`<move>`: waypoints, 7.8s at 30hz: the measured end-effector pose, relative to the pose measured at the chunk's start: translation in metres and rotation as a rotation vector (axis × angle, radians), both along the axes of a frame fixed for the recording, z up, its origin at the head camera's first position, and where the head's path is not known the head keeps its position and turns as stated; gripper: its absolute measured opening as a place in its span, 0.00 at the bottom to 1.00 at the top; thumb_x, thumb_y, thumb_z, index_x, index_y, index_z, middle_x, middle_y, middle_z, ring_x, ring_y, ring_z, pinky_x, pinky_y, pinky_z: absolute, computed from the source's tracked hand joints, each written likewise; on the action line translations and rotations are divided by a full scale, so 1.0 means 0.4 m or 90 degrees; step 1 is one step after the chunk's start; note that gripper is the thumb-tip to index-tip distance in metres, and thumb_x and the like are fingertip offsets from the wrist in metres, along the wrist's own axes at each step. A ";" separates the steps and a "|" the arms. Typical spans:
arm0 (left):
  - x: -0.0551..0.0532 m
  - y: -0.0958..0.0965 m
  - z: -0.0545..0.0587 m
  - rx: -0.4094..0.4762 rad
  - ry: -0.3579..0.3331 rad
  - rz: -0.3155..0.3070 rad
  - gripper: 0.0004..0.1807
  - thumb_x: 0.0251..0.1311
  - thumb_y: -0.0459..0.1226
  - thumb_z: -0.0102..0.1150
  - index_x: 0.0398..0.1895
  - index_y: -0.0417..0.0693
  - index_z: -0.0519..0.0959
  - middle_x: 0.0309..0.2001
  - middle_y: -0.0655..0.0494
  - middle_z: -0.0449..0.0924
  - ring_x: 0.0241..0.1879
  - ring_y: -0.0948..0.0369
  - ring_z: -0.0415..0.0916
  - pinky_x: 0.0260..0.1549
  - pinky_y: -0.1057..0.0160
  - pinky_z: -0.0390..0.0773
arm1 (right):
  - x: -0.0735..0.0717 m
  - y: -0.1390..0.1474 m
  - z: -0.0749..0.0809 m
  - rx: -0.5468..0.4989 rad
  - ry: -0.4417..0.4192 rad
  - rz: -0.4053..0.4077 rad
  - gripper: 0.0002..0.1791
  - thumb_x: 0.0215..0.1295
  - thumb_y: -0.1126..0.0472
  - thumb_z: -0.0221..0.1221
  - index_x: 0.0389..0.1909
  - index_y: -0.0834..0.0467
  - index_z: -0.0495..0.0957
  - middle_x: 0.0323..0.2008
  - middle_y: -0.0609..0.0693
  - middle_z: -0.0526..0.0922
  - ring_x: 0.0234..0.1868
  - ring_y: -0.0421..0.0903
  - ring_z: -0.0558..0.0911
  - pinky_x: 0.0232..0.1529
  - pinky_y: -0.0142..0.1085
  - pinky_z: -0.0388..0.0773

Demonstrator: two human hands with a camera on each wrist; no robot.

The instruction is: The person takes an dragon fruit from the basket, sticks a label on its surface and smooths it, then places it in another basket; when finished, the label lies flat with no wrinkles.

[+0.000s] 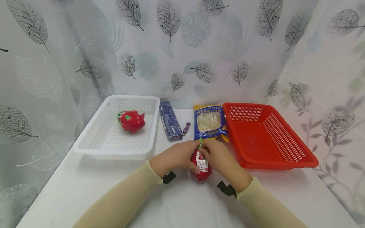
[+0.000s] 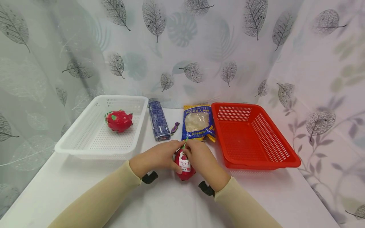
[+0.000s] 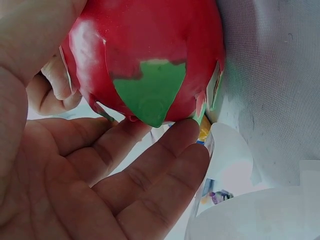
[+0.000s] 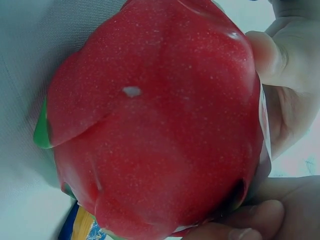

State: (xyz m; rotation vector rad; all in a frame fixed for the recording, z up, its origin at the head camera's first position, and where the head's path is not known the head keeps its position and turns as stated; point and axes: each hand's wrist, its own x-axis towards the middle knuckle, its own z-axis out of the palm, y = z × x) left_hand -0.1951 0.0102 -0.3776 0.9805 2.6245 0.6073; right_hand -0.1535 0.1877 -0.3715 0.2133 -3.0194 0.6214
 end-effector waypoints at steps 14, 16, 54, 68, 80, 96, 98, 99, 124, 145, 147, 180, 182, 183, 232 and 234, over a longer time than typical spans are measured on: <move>-0.004 -0.002 -0.004 0.003 -0.011 0.009 0.56 0.48 0.56 0.84 0.80 0.56 0.66 0.63 0.58 0.80 0.59 0.62 0.79 0.60 0.58 0.85 | 0.000 -0.001 0.001 0.000 -0.002 -0.003 0.09 0.71 0.53 0.70 0.43 0.52 0.83 0.40 0.48 0.88 0.44 0.46 0.84 0.47 0.44 0.90; -0.004 -0.001 -0.004 0.001 -0.012 0.009 0.56 0.48 0.56 0.84 0.81 0.55 0.66 0.64 0.58 0.80 0.59 0.62 0.79 0.60 0.58 0.85 | 0.000 0.001 0.002 -0.001 -0.005 -0.001 0.09 0.71 0.53 0.69 0.44 0.52 0.83 0.40 0.49 0.88 0.44 0.47 0.84 0.47 0.44 0.90; 0.001 -0.034 0.042 -0.070 0.046 0.012 0.59 0.49 0.56 0.84 0.82 0.47 0.65 0.78 0.50 0.71 0.76 0.52 0.71 0.75 0.50 0.73 | 0.062 0.019 0.005 0.027 -0.083 0.070 0.55 0.49 0.42 0.82 0.79 0.40 0.68 0.77 0.55 0.67 0.75 0.59 0.70 0.49 0.53 0.91; -0.003 -0.034 0.041 -0.100 0.052 0.015 0.60 0.47 0.56 0.85 0.82 0.48 0.65 0.78 0.50 0.72 0.76 0.51 0.71 0.75 0.50 0.73 | 0.053 -0.008 -0.022 -0.004 -0.125 0.072 0.60 0.45 0.47 0.85 0.80 0.47 0.64 0.79 0.60 0.60 0.73 0.62 0.69 0.52 0.56 0.89; -0.001 -0.030 0.036 -0.116 0.049 0.017 0.59 0.47 0.56 0.85 0.82 0.50 0.66 0.77 0.51 0.72 0.76 0.50 0.70 0.74 0.47 0.73 | 0.052 -0.010 -0.025 0.001 -0.145 0.061 0.63 0.45 0.46 0.85 0.82 0.46 0.60 0.81 0.60 0.58 0.75 0.63 0.68 0.53 0.58 0.88; -0.004 -0.030 0.032 -0.128 0.049 0.014 0.57 0.49 0.56 0.84 0.81 0.50 0.67 0.77 0.51 0.73 0.77 0.52 0.70 0.78 0.48 0.68 | 0.050 -0.005 -0.035 0.021 -0.146 0.062 0.65 0.43 0.46 0.86 0.82 0.43 0.59 0.81 0.60 0.55 0.75 0.64 0.69 0.53 0.58 0.89; -0.003 -0.030 0.032 -0.127 0.050 0.013 0.57 0.49 0.56 0.84 0.81 0.49 0.67 0.77 0.51 0.73 0.77 0.51 0.70 0.78 0.48 0.68 | 0.050 -0.005 -0.038 0.021 -0.144 0.060 0.65 0.43 0.46 0.86 0.82 0.44 0.59 0.81 0.60 0.56 0.74 0.64 0.70 0.52 0.58 0.89; -0.003 -0.031 0.033 -0.127 0.049 0.012 0.57 0.49 0.56 0.84 0.81 0.49 0.66 0.77 0.51 0.73 0.77 0.51 0.70 0.77 0.48 0.69 | 0.050 -0.005 -0.039 0.020 -0.141 0.059 0.64 0.43 0.46 0.86 0.82 0.44 0.60 0.81 0.60 0.56 0.74 0.64 0.70 0.52 0.57 0.89; 0.008 -0.031 0.047 -0.134 0.076 0.005 0.39 0.66 0.54 0.71 0.79 0.56 0.71 0.69 0.53 0.80 0.65 0.55 0.80 0.66 0.53 0.82 | 0.090 0.060 0.024 -0.018 0.032 0.079 0.62 0.41 0.46 0.86 0.78 0.48 0.62 0.78 0.59 0.59 0.75 0.62 0.67 0.48 0.55 0.90; 0.073 0.080 0.081 0.020 0.090 -0.006 0.41 0.71 0.60 0.63 0.83 0.60 0.65 0.78 0.63 0.71 0.77 0.59 0.70 0.72 0.56 0.76 | 0.090 0.229 0.184 -0.021 0.165 0.070 0.62 0.46 0.47 0.85 0.79 0.53 0.60 0.77 0.64 0.55 0.69 0.68 0.66 0.46 0.65 0.88; 0.076 0.103 0.074 0.051 0.073 0.013 0.45 0.70 0.61 0.62 0.85 0.60 0.60 0.80 0.64 0.67 0.79 0.60 0.67 0.72 0.56 0.75 | 0.078 0.245 0.192 -0.022 0.170 0.067 0.61 0.46 0.49 0.85 0.78 0.54 0.61 0.77 0.64 0.57 0.69 0.68 0.65 0.46 0.66 0.87; 0.080 0.353 -0.017 0.153 -0.067 0.128 0.56 0.60 0.70 0.66 0.86 0.64 0.55 0.72 0.72 0.76 0.63 0.67 0.78 0.57 0.62 0.85 | -0.174 0.548 0.197 0.178 -0.161 0.091 0.67 0.36 0.40 0.85 0.76 0.61 0.62 0.67 0.70 0.64 0.62 0.71 0.69 0.41 0.54 0.91; 0.081 0.356 -0.017 0.149 -0.065 0.127 0.56 0.60 0.70 0.66 0.86 0.64 0.55 0.70 0.72 0.77 0.60 0.68 0.79 0.55 0.64 0.85 | -0.180 0.556 0.187 0.180 -0.190 0.091 0.67 0.37 0.40 0.85 0.77 0.61 0.62 0.66 0.70 0.66 0.62 0.71 0.70 0.41 0.54 0.91; 0.081 0.357 -0.017 0.146 -0.064 0.127 0.56 0.60 0.70 0.65 0.86 0.64 0.54 0.70 0.72 0.78 0.59 0.68 0.79 0.55 0.64 0.85 | -0.182 0.561 0.183 0.180 -0.205 0.089 0.68 0.37 0.40 0.85 0.77 0.62 0.61 0.66 0.70 0.66 0.62 0.71 0.70 0.41 0.54 0.91; 0.095 0.358 -0.023 0.148 -0.113 0.162 0.54 0.61 0.68 0.67 0.86 0.74 0.50 0.71 0.74 0.75 0.55 0.65 0.79 0.53 0.60 0.86 | -0.179 0.606 0.186 0.131 -0.416 -0.056 0.66 0.39 0.46 0.85 0.81 0.53 0.61 0.66 0.73 0.67 0.59 0.76 0.66 0.40 0.50 0.91; 0.097 0.357 -0.022 0.150 -0.123 0.163 0.54 0.60 0.68 0.67 0.86 0.74 0.50 0.71 0.74 0.75 0.54 0.65 0.78 0.53 0.59 0.86 | -0.178 0.613 0.183 0.128 -0.416 -0.060 0.67 0.39 0.45 0.85 0.81 0.53 0.61 0.68 0.73 0.67 0.60 0.76 0.66 0.40 0.50 0.91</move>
